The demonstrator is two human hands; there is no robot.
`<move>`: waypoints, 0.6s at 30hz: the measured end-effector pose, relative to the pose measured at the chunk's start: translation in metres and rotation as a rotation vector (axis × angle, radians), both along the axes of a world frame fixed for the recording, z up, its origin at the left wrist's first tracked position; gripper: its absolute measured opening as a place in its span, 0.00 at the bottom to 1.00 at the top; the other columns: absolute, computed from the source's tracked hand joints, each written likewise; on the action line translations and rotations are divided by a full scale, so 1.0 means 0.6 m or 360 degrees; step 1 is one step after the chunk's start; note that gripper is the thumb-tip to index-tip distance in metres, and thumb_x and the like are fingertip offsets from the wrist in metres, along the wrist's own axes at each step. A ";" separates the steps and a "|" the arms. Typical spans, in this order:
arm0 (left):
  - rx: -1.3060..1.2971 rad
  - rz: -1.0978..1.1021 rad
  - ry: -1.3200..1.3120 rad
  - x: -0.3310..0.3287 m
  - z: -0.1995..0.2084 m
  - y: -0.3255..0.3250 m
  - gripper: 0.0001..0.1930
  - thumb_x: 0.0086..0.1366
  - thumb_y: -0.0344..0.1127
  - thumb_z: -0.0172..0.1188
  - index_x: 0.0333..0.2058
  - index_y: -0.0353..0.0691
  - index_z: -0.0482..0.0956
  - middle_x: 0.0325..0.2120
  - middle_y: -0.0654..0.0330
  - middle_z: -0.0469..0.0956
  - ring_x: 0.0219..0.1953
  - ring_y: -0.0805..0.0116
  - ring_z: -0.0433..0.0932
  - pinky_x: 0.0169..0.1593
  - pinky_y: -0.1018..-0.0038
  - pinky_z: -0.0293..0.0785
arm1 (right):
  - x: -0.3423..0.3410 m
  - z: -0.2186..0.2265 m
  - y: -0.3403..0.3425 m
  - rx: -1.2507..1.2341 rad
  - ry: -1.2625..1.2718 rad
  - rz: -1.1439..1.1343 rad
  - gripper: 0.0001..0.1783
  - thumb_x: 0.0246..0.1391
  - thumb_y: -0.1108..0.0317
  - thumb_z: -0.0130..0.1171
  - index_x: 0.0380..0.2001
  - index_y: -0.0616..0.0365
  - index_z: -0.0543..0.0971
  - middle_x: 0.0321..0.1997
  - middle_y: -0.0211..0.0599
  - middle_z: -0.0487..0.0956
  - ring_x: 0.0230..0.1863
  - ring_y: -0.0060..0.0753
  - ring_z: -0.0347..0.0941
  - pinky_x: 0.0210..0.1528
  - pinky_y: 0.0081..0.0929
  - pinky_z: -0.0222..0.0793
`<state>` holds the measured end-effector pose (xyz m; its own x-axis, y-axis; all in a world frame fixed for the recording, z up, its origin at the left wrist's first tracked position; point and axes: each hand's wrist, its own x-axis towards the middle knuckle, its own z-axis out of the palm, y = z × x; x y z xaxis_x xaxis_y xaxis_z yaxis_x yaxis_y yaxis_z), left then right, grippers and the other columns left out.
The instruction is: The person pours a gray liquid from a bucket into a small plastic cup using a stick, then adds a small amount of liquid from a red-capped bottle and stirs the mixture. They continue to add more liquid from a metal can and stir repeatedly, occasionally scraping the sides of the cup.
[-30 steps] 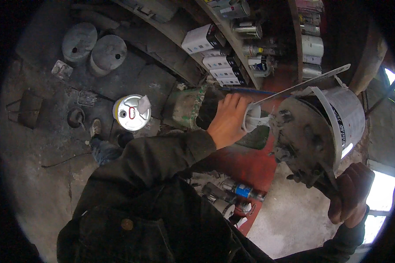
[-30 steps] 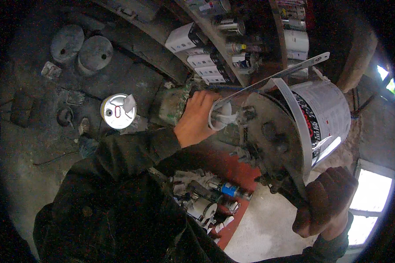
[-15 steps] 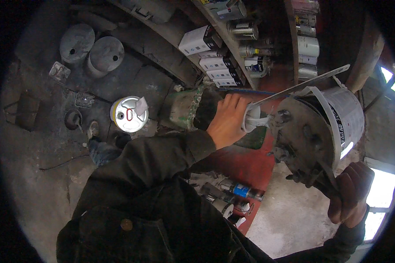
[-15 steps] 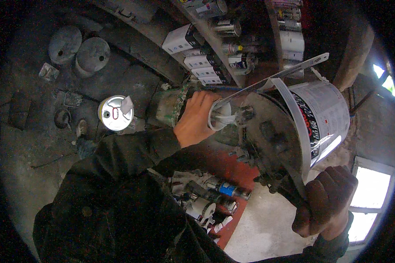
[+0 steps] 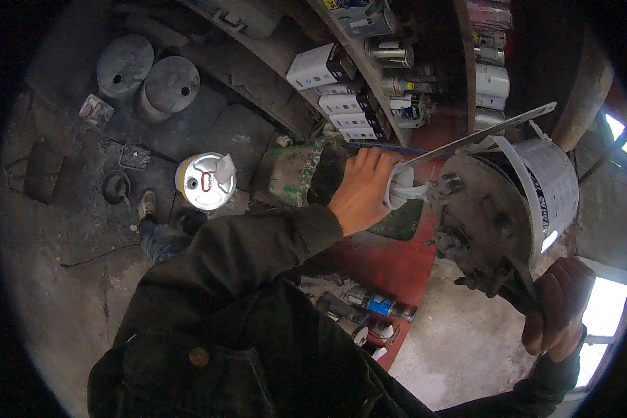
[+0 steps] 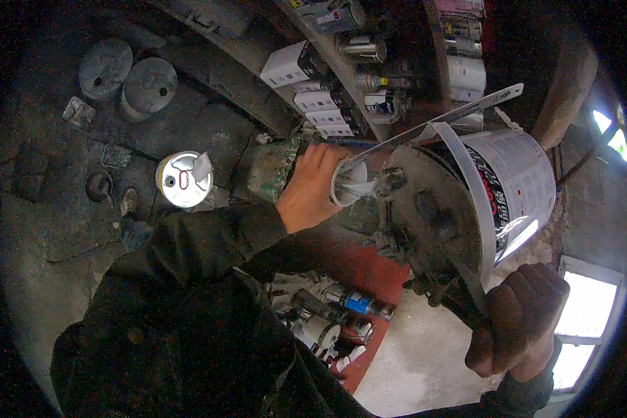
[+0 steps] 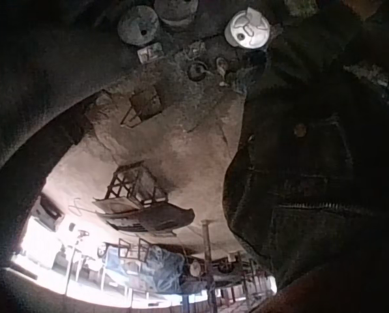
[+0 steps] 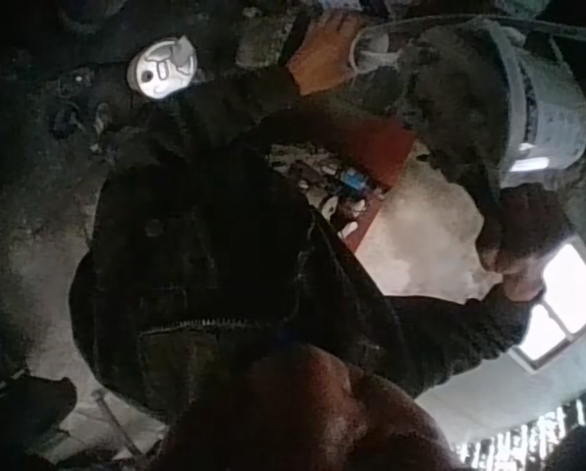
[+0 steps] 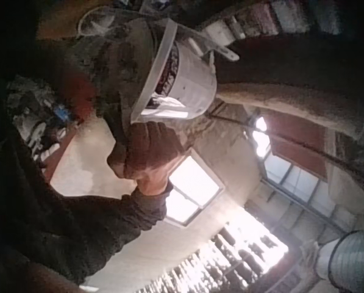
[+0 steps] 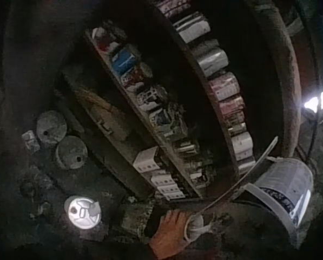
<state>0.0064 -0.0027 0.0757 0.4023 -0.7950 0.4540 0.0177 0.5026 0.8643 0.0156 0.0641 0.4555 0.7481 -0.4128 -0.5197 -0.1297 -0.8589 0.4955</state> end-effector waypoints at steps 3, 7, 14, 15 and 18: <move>-0.0017 -0.0008 0.0018 0.001 0.000 -0.002 0.35 0.49 0.33 0.74 0.56 0.39 0.69 0.48 0.51 0.69 0.53 0.48 0.68 0.51 0.55 0.65 | 0.000 0.000 -0.002 -0.0001 -0.0007 -0.0027 0.10 0.36 0.61 0.50 0.15 0.53 0.64 0.15 0.34 0.55 0.13 0.39 0.50 0.19 0.37 0.43; -0.0005 -0.0022 0.0020 -0.001 -0.005 -0.006 0.36 0.49 0.34 0.74 0.57 0.40 0.69 0.48 0.51 0.70 0.54 0.48 0.68 0.52 0.55 0.65 | 0.000 -0.003 -0.008 0.0015 -0.0036 -0.0015 0.10 0.37 0.61 0.50 0.15 0.53 0.64 0.15 0.34 0.55 0.13 0.39 0.50 0.19 0.38 0.43; 0.0013 0.0000 0.0008 -0.002 -0.005 -0.011 0.35 0.49 0.34 0.74 0.56 0.39 0.69 0.48 0.52 0.70 0.53 0.48 0.69 0.50 0.55 0.65 | -0.004 -0.003 -0.019 0.0021 -0.0030 0.0000 0.11 0.40 0.60 0.49 0.15 0.53 0.65 0.15 0.35 0.56 0.13 0.40 0.51 0.19 0.38 0.44; 0.0009 -0.0006 0.0011 -0.004 -0.005 -0.011 0.34 0.49 0.34 0.74 0.55 0.39 0.69 0.47 0.52 0.70 0.53 0.48 0.69 0.50 0.55 0.65 | -0.003 -0.004 -0.019 0.0015 -0.0030 -0.0002 0.11 0.40 0.60 0.49 0.15 0.54 0.65 0.15 0.35 0.56 0.13 0.40 0.51 0.20 0.38 0.44; -0.0009 -0.0013 0.0030 -0.011 -0.004 -0.012 0.34 0.49 0.34 0.74 0.54 0.39 0.69 0.47 0.52 0.70 0.53 0.48 0.69 0.50 0.55 0.65 | -0.008 -0.001 -0.013 -0.0021 -0.0018 -0.0038 0.11 0.42 0.60 0.49 0.15 0.54 0.65 0.15 0.36 0.57 0.13 0.39 0.52 0.20 0.38 0.45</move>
